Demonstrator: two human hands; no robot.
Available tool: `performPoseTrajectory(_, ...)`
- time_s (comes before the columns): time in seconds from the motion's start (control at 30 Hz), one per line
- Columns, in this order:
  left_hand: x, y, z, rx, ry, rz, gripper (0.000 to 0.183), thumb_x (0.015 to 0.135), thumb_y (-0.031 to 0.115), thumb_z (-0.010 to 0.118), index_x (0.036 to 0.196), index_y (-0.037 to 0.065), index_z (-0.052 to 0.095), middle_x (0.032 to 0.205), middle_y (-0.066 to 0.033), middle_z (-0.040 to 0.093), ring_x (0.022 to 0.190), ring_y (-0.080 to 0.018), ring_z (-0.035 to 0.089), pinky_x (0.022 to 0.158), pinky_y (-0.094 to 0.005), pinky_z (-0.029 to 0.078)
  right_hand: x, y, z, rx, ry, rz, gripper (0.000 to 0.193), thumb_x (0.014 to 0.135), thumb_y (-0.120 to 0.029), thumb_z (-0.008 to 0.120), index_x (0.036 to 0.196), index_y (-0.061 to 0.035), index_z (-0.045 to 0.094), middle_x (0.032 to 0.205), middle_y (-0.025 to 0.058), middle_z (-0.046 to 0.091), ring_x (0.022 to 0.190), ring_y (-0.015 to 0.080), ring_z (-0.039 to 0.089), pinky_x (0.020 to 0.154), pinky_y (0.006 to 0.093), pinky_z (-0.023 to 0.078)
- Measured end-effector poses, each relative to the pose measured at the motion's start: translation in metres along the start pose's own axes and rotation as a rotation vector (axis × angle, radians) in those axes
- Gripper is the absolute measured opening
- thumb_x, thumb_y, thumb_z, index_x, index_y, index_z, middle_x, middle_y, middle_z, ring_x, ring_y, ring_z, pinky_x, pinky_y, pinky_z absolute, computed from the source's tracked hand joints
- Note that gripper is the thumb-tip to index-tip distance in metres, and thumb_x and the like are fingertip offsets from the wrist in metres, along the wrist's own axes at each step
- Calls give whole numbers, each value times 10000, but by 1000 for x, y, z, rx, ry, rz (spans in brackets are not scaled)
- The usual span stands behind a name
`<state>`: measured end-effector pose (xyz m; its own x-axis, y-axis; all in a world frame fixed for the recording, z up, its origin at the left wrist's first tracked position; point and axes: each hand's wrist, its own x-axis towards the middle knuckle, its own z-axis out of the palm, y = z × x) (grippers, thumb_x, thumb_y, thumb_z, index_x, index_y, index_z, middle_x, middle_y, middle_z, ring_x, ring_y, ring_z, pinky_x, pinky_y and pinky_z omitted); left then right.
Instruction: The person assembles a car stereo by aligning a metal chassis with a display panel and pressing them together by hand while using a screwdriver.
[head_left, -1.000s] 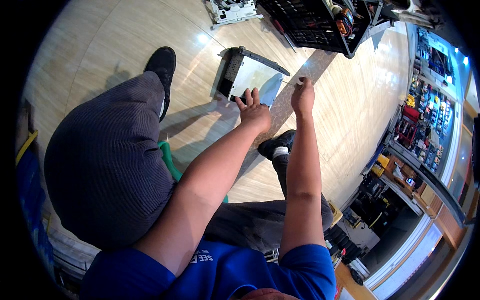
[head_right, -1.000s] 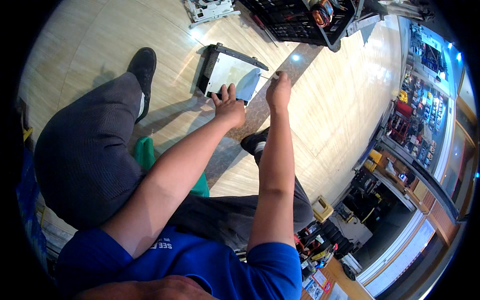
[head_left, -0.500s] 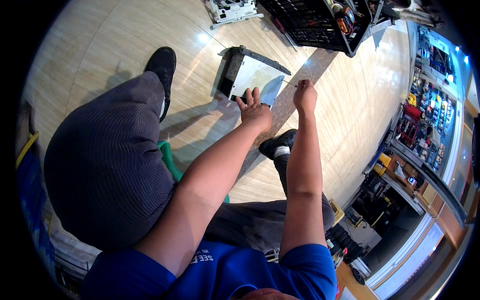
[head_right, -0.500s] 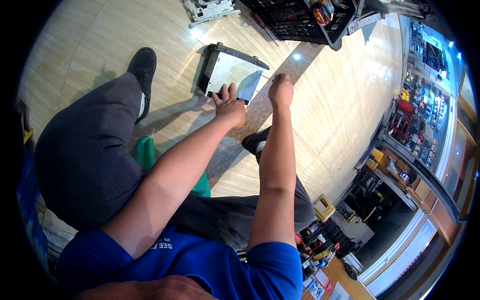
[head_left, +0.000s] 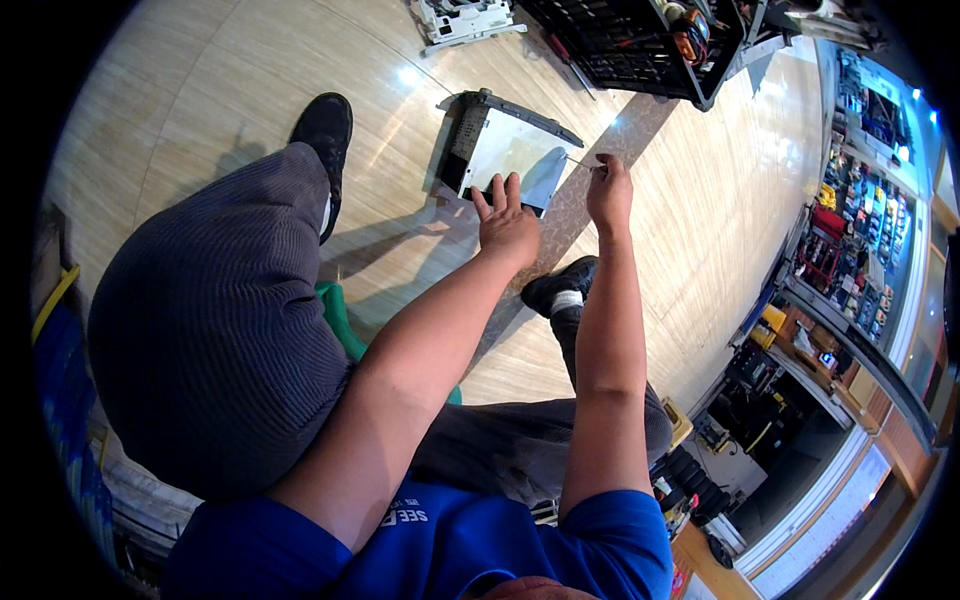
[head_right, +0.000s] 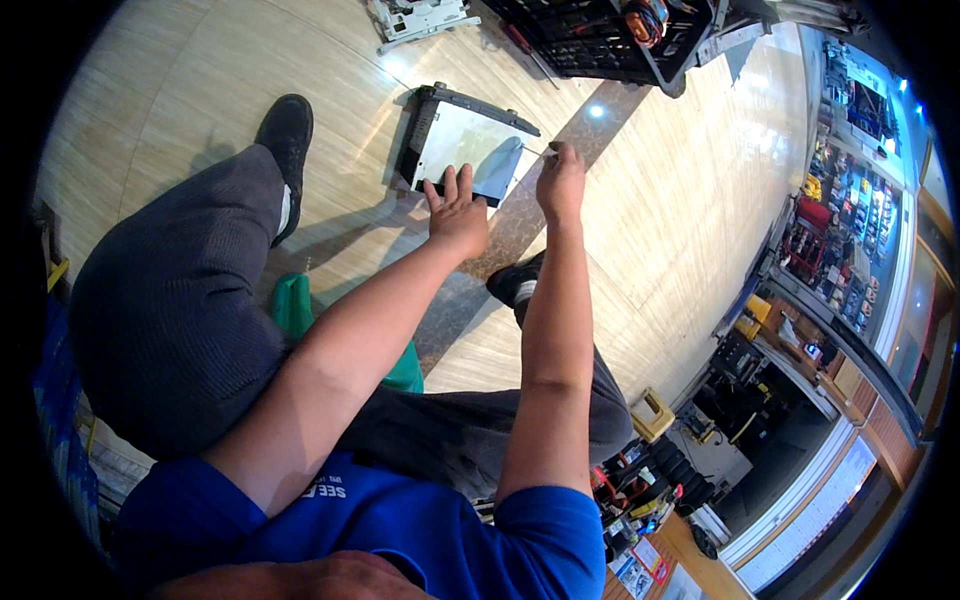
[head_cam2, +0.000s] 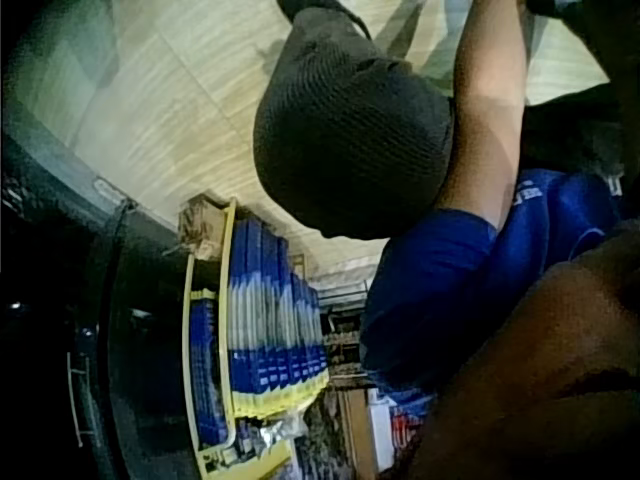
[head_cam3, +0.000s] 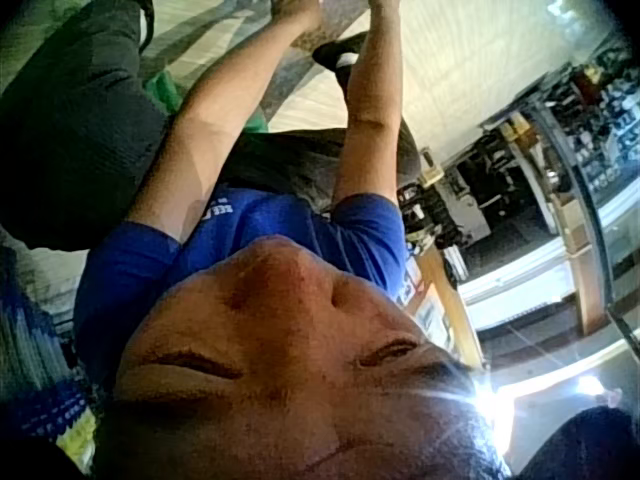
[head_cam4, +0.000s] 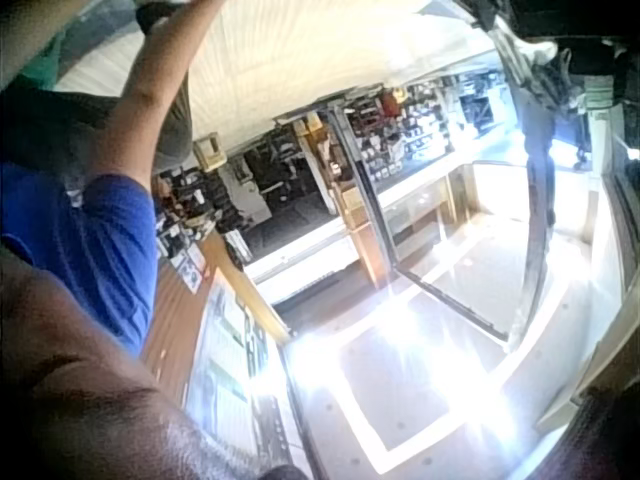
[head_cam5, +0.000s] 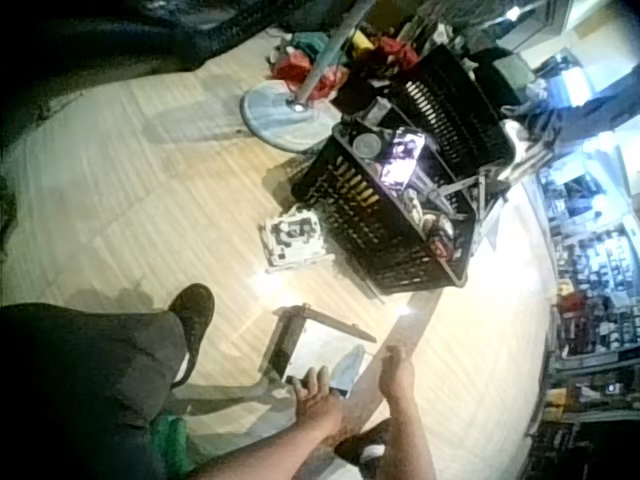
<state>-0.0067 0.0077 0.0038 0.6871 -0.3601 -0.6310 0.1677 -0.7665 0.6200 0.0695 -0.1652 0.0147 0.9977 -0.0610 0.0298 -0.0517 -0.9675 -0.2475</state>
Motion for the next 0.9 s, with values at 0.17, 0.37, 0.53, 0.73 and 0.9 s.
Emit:
performPoseTrajectory(0.17, 1, -8, 9, 36, 85, 43, 391, 893, 138, 519, 1264, 31, 575, 1566, -178, 160, 1458, -387, 70, 1122, -638, 9, 4, -4, 2, -156, -117, 277, 186, 901, -160, 562, 1004, -32, 649, 889, 251, 666, 842, 419, 647, 732, 483, 504)
performPoseTrajectory(0.37, -1, -19, 35, -152, 516, -17, 637, 854, 107, 534, 1457, 119, 327, 1563, -218, 103, 1453, -419, 54, 1115, -636, 19, 3, 14, 4, -58, -75, 64, 212, 899, -213, 557, 958, -29, 644, 867, 259, 661, 829, 443, 637, 727, 514, 498)
performPoseTrajectory(0.53, 10, -42, 38, -187, 599, -194, 895, 789, 138, 678, 1511, 113, 149, 1546, -264, 97, 1434, -455, 87, 1124, -617, 80, 7, -8, 2, -168, -148, 210, 192, 876, -187, 588, 969, -30, 649, 866, 255, 668, 845, 439, 644, 746, 515, 500)
performPoseTrajectory(0.73, 16, -45, 31, -374, 589, -265, 884, 771, 86, 647, 1501, 82, 150, 1535, -234, 177, 1422, -414, 180, 1123, -594, 151, 11, 5, 5, -103, -94, 144, 183, 889, -195, 585, 950, -40, 662, 850, 242, 669, 822, 425, 646, 722, 481, 506)
performPoseTrajectory(0.9, 26, -54, 31, -482, 602, -287, 883, 766, 84, 680, 1486, 60, 169, 1485, -225, 303, 1376, -365, 300, 1109, -528, 248, 9, -9, 2, -124, -78, 218, 172, 883, -179, 581, 902, -20, 643, 862, 268, 662, 844, 444, 643, 746, 516, 500)
